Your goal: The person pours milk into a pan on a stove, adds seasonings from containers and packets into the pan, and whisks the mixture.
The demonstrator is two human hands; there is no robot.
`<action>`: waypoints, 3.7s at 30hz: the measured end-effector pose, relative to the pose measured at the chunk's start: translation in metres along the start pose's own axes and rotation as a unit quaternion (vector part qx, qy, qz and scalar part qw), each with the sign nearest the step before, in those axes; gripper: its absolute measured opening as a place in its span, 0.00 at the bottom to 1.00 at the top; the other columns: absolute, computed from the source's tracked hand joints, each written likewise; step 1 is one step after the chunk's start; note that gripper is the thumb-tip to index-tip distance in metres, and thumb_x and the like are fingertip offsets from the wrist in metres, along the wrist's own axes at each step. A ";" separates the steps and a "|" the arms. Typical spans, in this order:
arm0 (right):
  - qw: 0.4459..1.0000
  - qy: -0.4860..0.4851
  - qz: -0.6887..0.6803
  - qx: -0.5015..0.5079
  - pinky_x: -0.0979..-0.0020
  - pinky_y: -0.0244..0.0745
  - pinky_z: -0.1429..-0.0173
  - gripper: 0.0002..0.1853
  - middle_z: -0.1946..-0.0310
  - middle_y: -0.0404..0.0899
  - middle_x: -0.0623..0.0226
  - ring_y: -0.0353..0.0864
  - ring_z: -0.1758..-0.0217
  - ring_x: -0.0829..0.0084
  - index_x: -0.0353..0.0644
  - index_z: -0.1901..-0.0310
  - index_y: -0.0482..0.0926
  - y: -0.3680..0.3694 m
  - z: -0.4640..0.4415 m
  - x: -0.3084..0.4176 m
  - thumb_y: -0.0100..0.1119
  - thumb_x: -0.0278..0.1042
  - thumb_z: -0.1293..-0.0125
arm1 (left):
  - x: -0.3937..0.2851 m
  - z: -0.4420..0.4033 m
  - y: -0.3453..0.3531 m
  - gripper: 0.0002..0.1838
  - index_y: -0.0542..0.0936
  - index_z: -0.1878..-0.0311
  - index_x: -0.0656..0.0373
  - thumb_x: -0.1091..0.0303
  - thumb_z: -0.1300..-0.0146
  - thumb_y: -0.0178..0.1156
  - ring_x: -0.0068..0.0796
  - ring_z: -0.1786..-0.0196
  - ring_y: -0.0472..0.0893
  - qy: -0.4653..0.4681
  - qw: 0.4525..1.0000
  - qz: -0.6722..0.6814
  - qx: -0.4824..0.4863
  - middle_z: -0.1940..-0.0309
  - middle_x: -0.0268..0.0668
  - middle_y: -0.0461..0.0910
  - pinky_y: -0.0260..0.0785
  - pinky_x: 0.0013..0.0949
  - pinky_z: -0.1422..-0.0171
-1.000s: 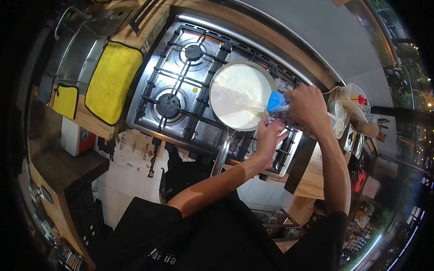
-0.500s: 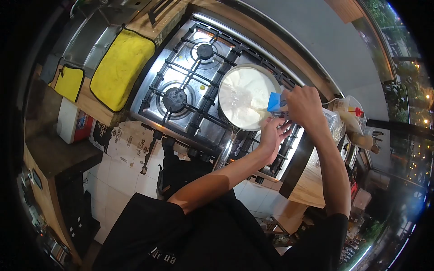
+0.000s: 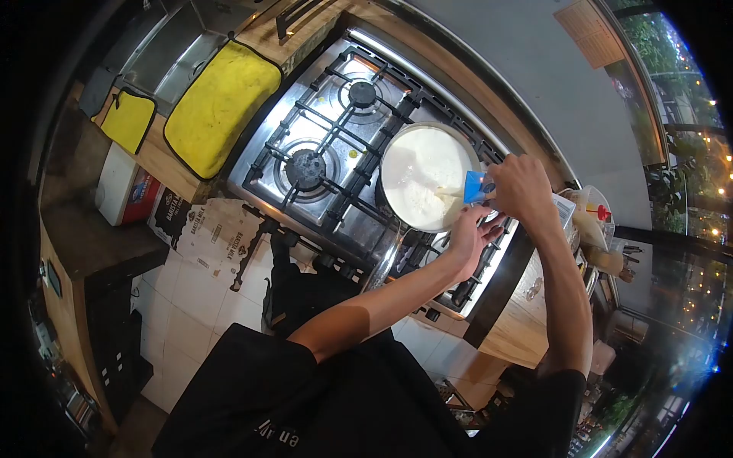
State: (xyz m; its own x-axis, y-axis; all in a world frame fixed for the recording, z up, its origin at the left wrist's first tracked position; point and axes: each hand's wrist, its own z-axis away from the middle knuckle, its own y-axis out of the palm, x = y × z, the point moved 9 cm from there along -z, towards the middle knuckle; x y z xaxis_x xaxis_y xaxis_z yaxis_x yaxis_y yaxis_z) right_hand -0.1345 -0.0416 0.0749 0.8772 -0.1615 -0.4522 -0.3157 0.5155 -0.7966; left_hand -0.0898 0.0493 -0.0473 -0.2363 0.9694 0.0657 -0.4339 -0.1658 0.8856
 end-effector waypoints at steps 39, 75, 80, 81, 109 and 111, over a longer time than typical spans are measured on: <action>0.260 0.727 -0.387 -0.504 0.67 0.71 0.68 0.22 0.76 0.74 0.62 0.73 0.75 0.68 0.38 0.62 0.72 0.089 0.322 0.304 0.75 0.38 0.52 | -0.115 0.217 -0.068 0.08 0.74 0.53 0.62 0.76 0.35 0.52 0.25 0.64 0.79 -0.096 0.732 -0.649 0.184 0.60 0.38 0.79 0.69 0.26 0.61; 0.149 0.680 -0.686 -0.212 0.62 0.77 0.52 0.25 0.64 0.84 0.52 0.85 0.59 0.55 0.38 0.59 0.81 0.196 0.365 0.680 0.59 0.56 0.39 | -0.193 0.394 -0.277 0.14 0.74 0.48 0.60 0.66 0.34 0.58 0.28 0.64 0.82 -0.173 0.413 -0.877 0.176 0.56 0.38 0.81 0.73 0.28 0.63; 0.253 0.551 -0.692 -0.393 0.63 0.75 0.60 0.22 0.71 0.82 0.59 0.80 0.67 0.60 0.37 0.60 0.80 0.105 0.315 0.425 0.61 0.53 0.38 | -0.234 0.383 -0.258 0.14 0.76 0.50 0.62 0.62 0.32 0.55 0.42 0.58 0.82 -0.064 0.214 -0.943 0.247 0.59 0.47 0.82 0.73 0.40 0.53; 0.334 0.553 -0.663 -0.377 0.63 0.75 0.57 0.24 0.66 0.82 0.58 0.81 0.64 0.60 0.37 0.57 0.78 0.092 0.295 0.384 0.62 0.54 0.40 | -0.249 0.379 -0.270 0.16 0.76 0.49 0.62 0.60 0.33 0.55 0.48 0.55 0.82 -0.111 0.136 -0.958 0.227 0.58 0.50 0.82 0.72 0.43 0.50; 0.557 0.431 -0.696 -0.141 0.54 0.75 0.47 0.18 0.61 0.78 0.31 0.79 0.52 0.39 0.25 0.58 0.76 0.169 0.118 0.219 0.52 0.25 0.51 | -0.359 0.275 -0.275 0.25 0.73 0.42 0.66 0.58 0.35 0.57 0.46 0.54 0.83 -0.097 0.292 -0.951 -0.006 0.54 0.51 0.82 0.74 0.41 0.48; 0.543 0.429 -0.710 -0.129 0.54 0.75 0.48 0.18 0.61 0.78 0.31 0.79 0.53 0.39 0.24 0.58 0.76 0.162 0.118 0.219 0.52 0.25 0.51 | -0.344 0.271 -0.272 0.25 0.72 0.41 0.65 0.58 0.35 0.57 0.44 0.51 0.83 -0.130 0.310 -0.941 -0.032 0.53 0.51 0.82 0.74 0.39 0.48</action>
State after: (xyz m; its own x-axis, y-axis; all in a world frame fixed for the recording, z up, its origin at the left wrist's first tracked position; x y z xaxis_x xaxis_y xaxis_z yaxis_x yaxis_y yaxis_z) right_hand 0.0494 0.1059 -0.1053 -0.1534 -0.6316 0.7600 0.3221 -0.7590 -0.5658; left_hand 0.3447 -0.1904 -0.1860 0.5620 -0.6604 -0.4980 0.3911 0.7427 -0.5435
